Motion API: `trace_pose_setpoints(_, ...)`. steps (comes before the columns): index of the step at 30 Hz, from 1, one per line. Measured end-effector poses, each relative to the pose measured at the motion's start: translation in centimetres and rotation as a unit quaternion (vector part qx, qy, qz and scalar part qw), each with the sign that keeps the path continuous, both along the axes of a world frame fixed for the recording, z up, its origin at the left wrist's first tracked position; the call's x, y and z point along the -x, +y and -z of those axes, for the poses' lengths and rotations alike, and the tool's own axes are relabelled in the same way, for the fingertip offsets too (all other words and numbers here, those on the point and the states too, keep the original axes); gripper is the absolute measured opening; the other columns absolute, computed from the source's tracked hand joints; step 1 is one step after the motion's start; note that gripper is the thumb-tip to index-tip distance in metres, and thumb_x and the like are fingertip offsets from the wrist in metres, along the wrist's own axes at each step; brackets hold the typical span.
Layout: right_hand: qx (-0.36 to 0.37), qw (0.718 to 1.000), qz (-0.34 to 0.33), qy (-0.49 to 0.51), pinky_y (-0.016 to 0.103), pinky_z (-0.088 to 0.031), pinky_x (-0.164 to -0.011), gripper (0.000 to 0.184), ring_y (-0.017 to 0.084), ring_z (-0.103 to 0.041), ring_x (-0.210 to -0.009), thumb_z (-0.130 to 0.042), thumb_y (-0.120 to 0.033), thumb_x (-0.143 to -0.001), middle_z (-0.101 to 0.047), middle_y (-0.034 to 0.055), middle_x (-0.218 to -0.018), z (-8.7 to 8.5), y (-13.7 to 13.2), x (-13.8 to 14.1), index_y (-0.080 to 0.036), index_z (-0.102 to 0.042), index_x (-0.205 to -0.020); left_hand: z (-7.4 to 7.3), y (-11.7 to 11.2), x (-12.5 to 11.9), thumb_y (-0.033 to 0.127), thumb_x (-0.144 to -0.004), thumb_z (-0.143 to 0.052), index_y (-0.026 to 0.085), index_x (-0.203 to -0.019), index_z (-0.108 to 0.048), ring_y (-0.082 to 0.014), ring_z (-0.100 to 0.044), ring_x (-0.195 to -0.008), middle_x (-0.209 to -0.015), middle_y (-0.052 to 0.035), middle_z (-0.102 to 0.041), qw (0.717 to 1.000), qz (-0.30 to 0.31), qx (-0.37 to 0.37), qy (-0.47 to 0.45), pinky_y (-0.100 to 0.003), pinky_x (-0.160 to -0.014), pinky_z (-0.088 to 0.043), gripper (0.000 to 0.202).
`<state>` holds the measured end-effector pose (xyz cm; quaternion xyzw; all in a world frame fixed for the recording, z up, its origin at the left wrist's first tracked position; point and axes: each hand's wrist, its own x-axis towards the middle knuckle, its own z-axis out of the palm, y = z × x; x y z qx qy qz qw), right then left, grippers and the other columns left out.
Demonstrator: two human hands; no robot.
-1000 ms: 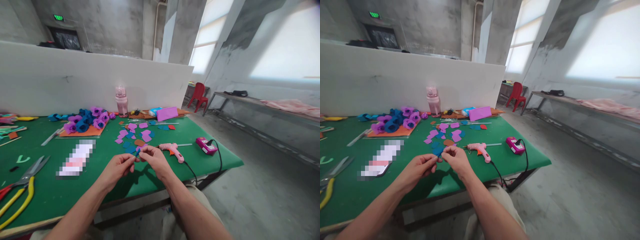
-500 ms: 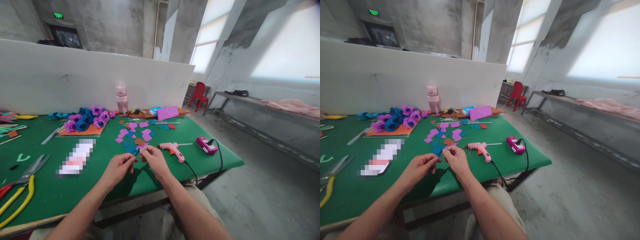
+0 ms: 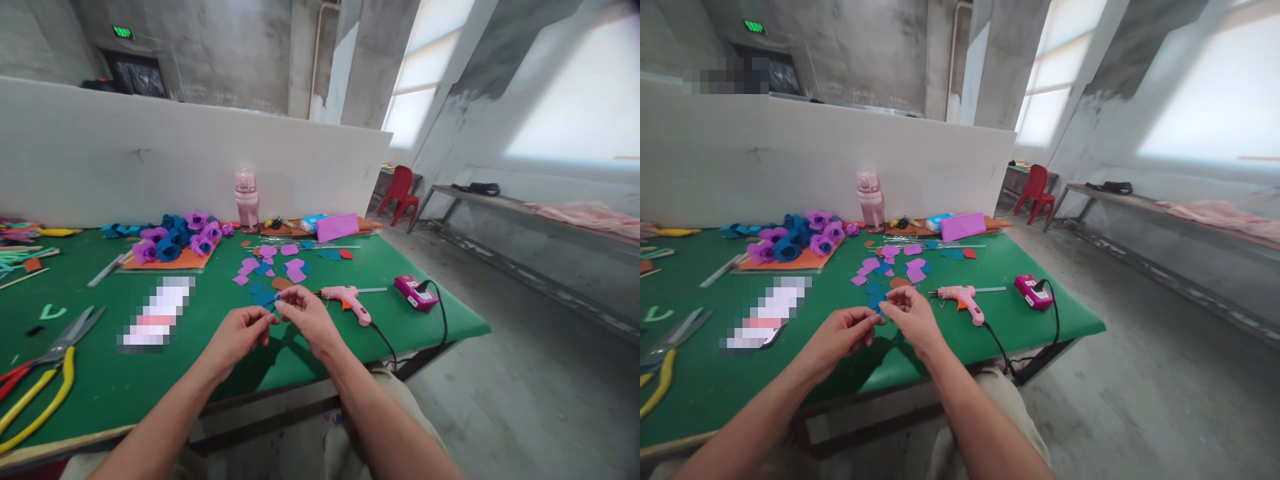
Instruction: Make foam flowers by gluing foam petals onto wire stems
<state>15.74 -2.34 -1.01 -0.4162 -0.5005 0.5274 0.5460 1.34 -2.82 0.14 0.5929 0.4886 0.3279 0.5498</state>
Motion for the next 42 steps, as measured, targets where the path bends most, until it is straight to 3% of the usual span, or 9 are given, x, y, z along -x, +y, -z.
trace_pose_setpoints(2,-0.104,0.988,0.031,-0.108,0.026,-0.043,-0.065,0.015,0.012,-0.053,-0.069,-0.06,-0.027,-0.072,-0.058,0.0004,-0.079,-0.5,0.0,-0.7,-0.019,-0.058,-0.085,0.0,0.0,0.1,0.047,-0.069,-0.056,0.015,-0.063,-0.061,-0.0058,-0.029,-0.037,-0.044,0.0032,-0.049,1.0,-0.007,-0.002,0.004,-0.019,-0.038,-0.017,0.033)
trace_pose_setpoints(6,-0.283,0.905,0.014,-0.317,0.03,-0.04,-0.08,0.013,0.016,-0.051,-0.088,-0.056,-0.018,-0.077,-0.057,0.0037,-0.091,-1.1,-0.3,-1.8,-0.022,-0.062,-0.087,0.2,0.2,0.6,0.045,-0.068,-0.058,0.015,-0.067,-0.065,-0.0075,-0.031,-0.039,-0.042,0.0043,-0.045,0.999,-0.004,-0.031,0.037,-0.02,-0.041,-0.019,0.03)
trace_pose_setpoints(9,-0.321,0.855,-0.011,-0.408,0.031,-0.038,-0.08,0.012,0.017,-0.05,-0.09,-0.055,-0.015,-0.078,-0.055,0.0047,-0.093,-1.0,-0.5,-2.0,-0.021,-0.062,-0.085,0.3,0.2,0.9,0.042,-0.067,-0.058,0.015,-0.061,-0.064,-0.0089,-0.034,-0.042,-0.042,0.0042,-0.044,0.993,0.008,-0.073,0.087,-0.021,-0.043,-0.022,0.028)
trace_pose_setpoints(11,-0.323,0.84,-0.011,-0.436,0.031,-0.038,-0.079,0.011,0.018,-0.05,-0.088,-0.055,-0.015,-0.078,-0.055,0.0047,-0.091,-0.9,-0.6,-2.0,-0.021,-0.061,-0.085,0.3,0.1,0.9,0.041,-0.068,-0.057,0.015,-0.057,-0.063,-0.0093,-0.035,-0.043,-0.042,0.0042,-0.043,0.99,0.014,-0.088,0.108,-0.021,-0.044,-0.023,0.028)
trace_pose_setpoints(23,-0.315,0.83,0.031,-0.46,0.031,-0.037,-0.077,0.009,0.019,-0.049,-0.088,-0.056,-0.014,-0.077,-0.056,0.0044,-0.088,-0.5,-0.6,-2.2,-0.019,-0.057,-0.084,0.2,0.0,1.1,0.044,-0.069,-0.055,0.014,-0.069,-0.066,-0.0079,-0.031,-0.042,-0.042,0.0049,-0.04,0.998,0.017,-0.021,0.062,-0.021,-0.042,-0.018,0.032)
trace_pose_setpoints(34,-0.337,0.826,0.01,-0.453,0.03,-0.037,-0.074,0.007,0.018,-0.049,-0.086,-0.055,-0.013,-0.077,-0.055,0.0041,-0.086,-0.3,-0.6,-2.1,-0.019,-0.058,-0.08,0.3,0.1,1.2,0.045,-0.071,-0.052,0.013,-0.072,-0.065,-0.0081,-0.033,-0.042,-0.043,0.0054,-0.042,0.994,0.032,-0.025,0.1,-0.021,-0.043,-0.022,0.034)
trace_pose_setpoints(42,-0.341,0.818,-0.049,-0.46,0.032,-0.036,-0.079,0.009,0.019,-0.047,-0.091,-0.05,-0.012,-0.079,-0.053,0.0053,-0.092,-0.8,-0.7,-2.3,-0.019,-0.055,-0.081,0.0,-0.1,1.3,0.045,-0.071,-0.051,0.014,-0.064,-0.062,-0.0096,-0.036,-0.043,-0.041,0.0049,-0.042,0.985,0.056,-0.047,0.159,-0.021,-0.044,-0.025,0.034)
